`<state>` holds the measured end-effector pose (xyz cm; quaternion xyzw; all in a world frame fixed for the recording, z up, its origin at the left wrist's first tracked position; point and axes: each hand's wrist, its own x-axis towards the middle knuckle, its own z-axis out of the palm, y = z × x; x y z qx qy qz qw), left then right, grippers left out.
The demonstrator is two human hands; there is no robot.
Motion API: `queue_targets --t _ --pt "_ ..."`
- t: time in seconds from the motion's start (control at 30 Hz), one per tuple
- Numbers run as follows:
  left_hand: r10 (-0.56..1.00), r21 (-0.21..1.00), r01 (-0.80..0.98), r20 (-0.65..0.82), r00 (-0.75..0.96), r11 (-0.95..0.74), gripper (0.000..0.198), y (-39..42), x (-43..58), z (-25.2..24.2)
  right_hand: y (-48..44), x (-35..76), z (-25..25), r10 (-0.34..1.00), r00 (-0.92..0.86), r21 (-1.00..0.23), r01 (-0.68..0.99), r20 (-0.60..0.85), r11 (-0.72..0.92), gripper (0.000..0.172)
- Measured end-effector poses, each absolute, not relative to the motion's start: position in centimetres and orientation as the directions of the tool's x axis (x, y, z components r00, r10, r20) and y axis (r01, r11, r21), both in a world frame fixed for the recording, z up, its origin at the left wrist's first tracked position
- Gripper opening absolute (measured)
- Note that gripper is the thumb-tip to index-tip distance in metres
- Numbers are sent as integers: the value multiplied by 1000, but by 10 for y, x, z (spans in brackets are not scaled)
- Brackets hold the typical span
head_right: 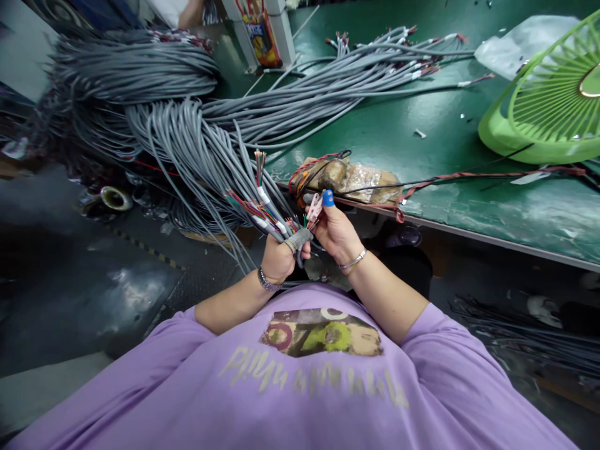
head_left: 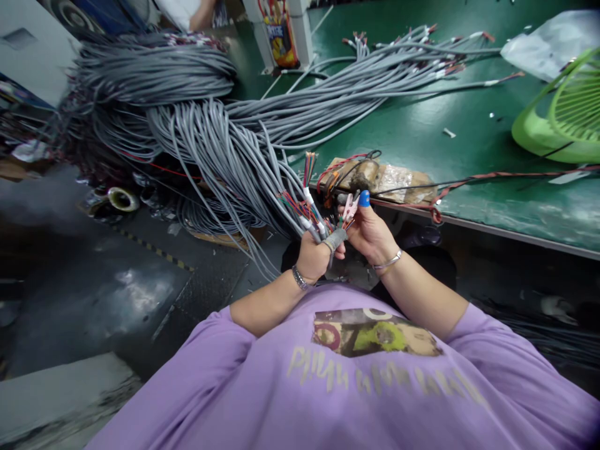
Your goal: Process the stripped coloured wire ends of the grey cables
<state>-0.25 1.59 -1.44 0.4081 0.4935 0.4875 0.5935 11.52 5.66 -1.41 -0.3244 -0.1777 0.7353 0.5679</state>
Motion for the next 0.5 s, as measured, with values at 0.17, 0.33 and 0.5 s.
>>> queue_targets --t 0.17,0.33,0.5 --pt "985 965 -200 -163 62 172 41 12 -8 -14 54 118 -16 933 -183 -605 -720 -308 -341 53" --pt "988 959 -241 -146 42 152 39 6 -11 -10 53 125 -12 922 -240 -616 -689 -302 -381 60" --pt "987 956 -251 -158 8 155 39 8 -8 -10 53 129 -7 925 -248 -631 -678 -288 -378 44"
